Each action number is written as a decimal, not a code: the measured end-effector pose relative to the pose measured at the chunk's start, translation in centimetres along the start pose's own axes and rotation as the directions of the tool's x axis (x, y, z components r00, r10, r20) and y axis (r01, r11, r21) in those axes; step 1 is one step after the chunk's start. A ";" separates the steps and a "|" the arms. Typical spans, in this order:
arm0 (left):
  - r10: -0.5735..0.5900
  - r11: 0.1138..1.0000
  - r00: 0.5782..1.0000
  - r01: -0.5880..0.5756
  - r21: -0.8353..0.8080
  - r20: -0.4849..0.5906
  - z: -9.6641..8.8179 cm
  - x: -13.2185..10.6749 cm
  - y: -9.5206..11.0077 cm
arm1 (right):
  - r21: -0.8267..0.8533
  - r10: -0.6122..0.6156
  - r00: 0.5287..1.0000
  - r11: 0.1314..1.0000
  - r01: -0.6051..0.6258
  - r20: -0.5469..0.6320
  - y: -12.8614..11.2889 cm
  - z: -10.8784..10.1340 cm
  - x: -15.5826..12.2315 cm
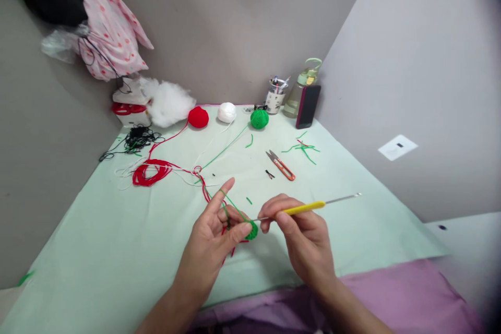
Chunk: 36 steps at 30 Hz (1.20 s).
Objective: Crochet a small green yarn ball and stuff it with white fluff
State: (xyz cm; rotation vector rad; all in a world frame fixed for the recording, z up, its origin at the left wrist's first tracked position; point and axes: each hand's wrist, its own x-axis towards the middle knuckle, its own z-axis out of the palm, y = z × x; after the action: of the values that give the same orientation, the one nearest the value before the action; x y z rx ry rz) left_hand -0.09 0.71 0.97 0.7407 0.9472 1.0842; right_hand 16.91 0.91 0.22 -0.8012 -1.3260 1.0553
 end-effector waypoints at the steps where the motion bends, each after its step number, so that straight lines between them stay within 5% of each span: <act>1: -0.008 1.000 1.000 0.008 -0.011 0.010 0.0 0.0 0.0 | 0.012 0.016 1.000 1.000 -0.017 0.009 0.2 0.0 0.0; 14: 0.007 0.998 0.999 -0.010 -0.054 -0.051 0.3 0.1 -0.2 | -0.077 -0.107 0.992 0.992 0.101 -0.072 0.3 0.8 -0.3; 31: -0.059 0.988 0.997 0.065 -0.143 0.043 0.1 0.0 -0.4 | -0.091 -0.109 0.992 0.990 0.103 -0.059 0.4 0.7 -0.4; 36: -0.030 0.988 0.999 0.025 -0.156 -0.030 0.3 0.1 -0.2 | -0.060 -0.078 0.993 0.996 0.073 -0.091 0.3 0.3 -0.3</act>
State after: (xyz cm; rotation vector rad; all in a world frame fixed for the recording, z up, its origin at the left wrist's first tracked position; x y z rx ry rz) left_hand 0.29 0.74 0.91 0.5821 0.8871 1.1347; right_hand 16.54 0.67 -0.19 -0.8263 -1.3009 0.9137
